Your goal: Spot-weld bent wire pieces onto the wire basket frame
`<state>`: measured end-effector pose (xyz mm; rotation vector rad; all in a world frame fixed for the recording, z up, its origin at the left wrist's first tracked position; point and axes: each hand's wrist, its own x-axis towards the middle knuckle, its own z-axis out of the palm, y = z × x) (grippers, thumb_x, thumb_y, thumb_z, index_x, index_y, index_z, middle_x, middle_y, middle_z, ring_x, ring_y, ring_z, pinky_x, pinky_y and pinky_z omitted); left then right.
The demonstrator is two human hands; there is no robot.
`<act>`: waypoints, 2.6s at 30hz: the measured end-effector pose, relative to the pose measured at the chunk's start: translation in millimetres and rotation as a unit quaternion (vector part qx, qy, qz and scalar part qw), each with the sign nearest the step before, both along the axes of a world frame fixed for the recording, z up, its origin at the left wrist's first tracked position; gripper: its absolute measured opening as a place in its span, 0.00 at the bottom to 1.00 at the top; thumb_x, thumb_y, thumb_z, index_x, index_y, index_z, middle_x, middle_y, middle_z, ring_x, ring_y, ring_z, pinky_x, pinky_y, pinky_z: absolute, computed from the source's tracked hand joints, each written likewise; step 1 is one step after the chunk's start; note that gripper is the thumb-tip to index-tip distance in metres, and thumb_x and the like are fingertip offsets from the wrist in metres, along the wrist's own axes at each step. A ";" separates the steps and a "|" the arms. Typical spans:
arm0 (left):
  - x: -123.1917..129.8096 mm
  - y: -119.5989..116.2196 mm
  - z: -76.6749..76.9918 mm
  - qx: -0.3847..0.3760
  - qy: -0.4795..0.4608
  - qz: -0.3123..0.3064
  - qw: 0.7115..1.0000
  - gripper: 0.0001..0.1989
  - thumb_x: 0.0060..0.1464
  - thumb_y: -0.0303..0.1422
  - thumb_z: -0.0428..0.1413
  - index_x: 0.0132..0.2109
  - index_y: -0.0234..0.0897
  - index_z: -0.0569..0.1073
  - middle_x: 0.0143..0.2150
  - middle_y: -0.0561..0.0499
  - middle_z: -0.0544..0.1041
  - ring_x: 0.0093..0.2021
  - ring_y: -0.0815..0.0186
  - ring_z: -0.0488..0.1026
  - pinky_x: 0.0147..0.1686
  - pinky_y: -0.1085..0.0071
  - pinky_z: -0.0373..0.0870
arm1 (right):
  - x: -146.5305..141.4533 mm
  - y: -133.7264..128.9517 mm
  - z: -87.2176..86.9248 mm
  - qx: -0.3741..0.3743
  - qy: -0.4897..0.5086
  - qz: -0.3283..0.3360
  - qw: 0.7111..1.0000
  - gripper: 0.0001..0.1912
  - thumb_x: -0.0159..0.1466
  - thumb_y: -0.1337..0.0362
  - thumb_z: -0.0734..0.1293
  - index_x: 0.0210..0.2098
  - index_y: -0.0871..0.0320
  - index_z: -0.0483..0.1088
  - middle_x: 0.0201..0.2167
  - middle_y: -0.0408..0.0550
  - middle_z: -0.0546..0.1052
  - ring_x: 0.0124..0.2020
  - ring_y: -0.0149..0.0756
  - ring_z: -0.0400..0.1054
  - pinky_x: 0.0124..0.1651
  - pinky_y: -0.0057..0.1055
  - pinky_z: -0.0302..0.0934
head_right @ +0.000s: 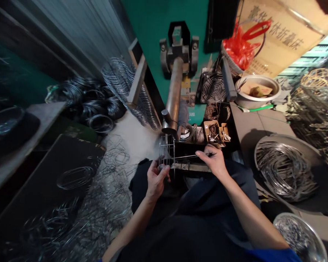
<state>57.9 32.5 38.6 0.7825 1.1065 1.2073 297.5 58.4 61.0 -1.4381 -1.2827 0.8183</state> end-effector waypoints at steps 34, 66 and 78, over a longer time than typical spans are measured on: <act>25.1 59.1 1.2 0.025 -0.029 0.031 0.999 0.33 0.46 0.44 0.70 0.55 0.37 0.68 0.22 0.64 0.62 0.16 0.75 0.61 0.15 0.78 0.67 | 26.3 57.2 -11.8 0.021 -0.039 0.009 0.999 0.34 0.57 0.40 0.73 0.15 0.55 0.54 0.15 0.39 0.56 0.21 0.30 0.49 0.28 0.31 0.47; 19.4 78.2 7.1 -0.001 0.054 0.029 0.998 0.31 0.40 0.40 0.72 0.51 0.37 0.73 0.26 0.60 0.72 0.18 0.74 0.66 0.18 0.78 0.69 | 208.0 -22.7 -68.1 -0.278 -0.367 -0.266 0.847 0.14 0.71 0.56 0.63 0.50 0.58 0.70 0.50 0.57 0.73 0.51 0.44 0.68 0.53 0.34 0.61; 29.0 74.7 14.6 -0.015 0.097 0.063 0.993 0.30 0.35 0.39 0.73 0.47 0.38 0.75 0.22 0.59 0.71 0.20 0.70 0.66 0.17 0.75 0.68 | 288.1 -130.6 -148.9 -0.440 -0.330 -0.319 0.772 0.10 0.66 0.69 0.66 0.47 0.58 0.73 0.52 0.59 0.74 0.53 0.45 0.69 0.57 0.38 0.59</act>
